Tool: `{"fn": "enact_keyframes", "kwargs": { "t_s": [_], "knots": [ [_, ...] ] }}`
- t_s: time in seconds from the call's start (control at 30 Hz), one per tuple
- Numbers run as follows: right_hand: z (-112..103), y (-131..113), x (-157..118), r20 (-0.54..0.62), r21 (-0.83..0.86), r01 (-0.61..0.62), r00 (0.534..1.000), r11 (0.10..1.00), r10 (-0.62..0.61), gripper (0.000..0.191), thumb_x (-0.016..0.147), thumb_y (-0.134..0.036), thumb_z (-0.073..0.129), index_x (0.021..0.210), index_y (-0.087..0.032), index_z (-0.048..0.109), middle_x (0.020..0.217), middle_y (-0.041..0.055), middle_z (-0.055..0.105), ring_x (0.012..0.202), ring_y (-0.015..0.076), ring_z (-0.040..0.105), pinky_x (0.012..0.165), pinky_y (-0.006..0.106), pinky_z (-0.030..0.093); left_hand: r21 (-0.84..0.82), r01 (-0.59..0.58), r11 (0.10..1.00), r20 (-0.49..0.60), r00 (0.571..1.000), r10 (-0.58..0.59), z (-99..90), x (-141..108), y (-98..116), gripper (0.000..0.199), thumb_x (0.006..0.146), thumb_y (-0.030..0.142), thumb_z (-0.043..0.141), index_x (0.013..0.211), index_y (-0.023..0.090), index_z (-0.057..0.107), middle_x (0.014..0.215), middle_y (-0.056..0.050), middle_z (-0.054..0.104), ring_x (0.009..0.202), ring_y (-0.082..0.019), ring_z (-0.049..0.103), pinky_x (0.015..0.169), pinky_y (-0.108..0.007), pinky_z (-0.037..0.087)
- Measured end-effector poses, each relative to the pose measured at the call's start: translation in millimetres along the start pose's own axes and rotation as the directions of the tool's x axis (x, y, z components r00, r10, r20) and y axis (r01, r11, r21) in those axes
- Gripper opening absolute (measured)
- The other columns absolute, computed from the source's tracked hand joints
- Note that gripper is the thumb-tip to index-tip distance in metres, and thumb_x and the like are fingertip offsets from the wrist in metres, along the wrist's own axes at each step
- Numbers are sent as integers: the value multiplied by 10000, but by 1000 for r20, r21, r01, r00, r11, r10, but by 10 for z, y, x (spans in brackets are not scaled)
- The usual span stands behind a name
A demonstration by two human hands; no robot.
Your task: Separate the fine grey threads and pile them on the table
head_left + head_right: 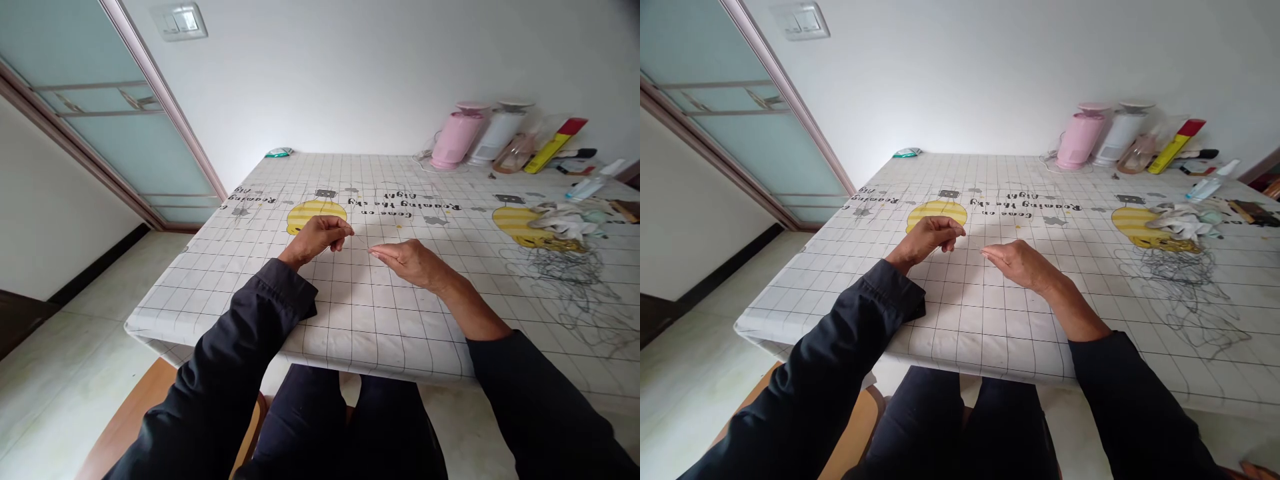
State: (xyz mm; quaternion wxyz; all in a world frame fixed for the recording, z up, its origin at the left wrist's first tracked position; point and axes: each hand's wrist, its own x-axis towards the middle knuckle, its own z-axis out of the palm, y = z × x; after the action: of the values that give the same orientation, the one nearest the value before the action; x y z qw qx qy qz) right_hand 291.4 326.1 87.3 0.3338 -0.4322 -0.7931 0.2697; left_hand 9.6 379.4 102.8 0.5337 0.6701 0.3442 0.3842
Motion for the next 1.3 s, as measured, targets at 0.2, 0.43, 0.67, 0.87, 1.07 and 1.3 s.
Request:
{"fn": "enact_keyframes", "kwargs": {
  "t_s": [0.2,0.43,0.67,0.87,1.07,1.3],
  "knots": [
    [-132,-65,7,168,138,-209,968,968,186,676,1107,-805,507,1269,-246,851,679,15,737,535,190,653,654,388,578,-24,-37,999,-64,997,35,-19,3,10,200,986,356,804,914,170,788,656,-8,652,604,-110,580,612,-258,466],
    [-215,-13,44,88,270,-212,977,939,195,687,1014,-849,639,1126,-216,882,967,127,847,808,274,799,784,444,654,-72,-60,996,-68,996,55,-62,7,26,193,972,349,807,902,169,789,660,-16,665,611,-114,592,609,-261,471],
    [-104,-12,-16,102,-28,-90,990,996,92,323,1080,-443,661,1244,-295,896,705,-10,725,594,169,640,623,349,530,-58,-43,997,-148,988,34,-78,23,21,174,969,300,801,870,158,781,646,-18,666,578,-101,556,598,-264,455],
    [-73,-7,-16,97,-134,70,994,988,-57,362,1090,-420,611,1303,-333,890,679,-14,694,593,182,588,624,360,489,-63,-25,998,-180,984,13,-40,28,-6,174,977,282,789,847,169,764,642,-11,664,578,-99,550,596,-262,449],
    [-127,11,-22,93,-101,-107,989,989,116,359,1076,-426,641,1303,-298,887,626,-30,662,529,158,570,589,344,471,-52,-6,999,-159,987,-2,-77,26,10,183,983,289,806,861,158,770,648,-11,655,579,-96,553,601,-258,459],
    [-133,32,-16,86,-91,-113,989,989,121,326,1067,-553,705,1173,-303,884,810,19,782,718,217,723,666,367,535,-73,5,997,-157,987,-17,-100,22,18,187,1005,300,810,892,154,784,634,5,616,566,-92,539,595,-253,463]
  ]
}}
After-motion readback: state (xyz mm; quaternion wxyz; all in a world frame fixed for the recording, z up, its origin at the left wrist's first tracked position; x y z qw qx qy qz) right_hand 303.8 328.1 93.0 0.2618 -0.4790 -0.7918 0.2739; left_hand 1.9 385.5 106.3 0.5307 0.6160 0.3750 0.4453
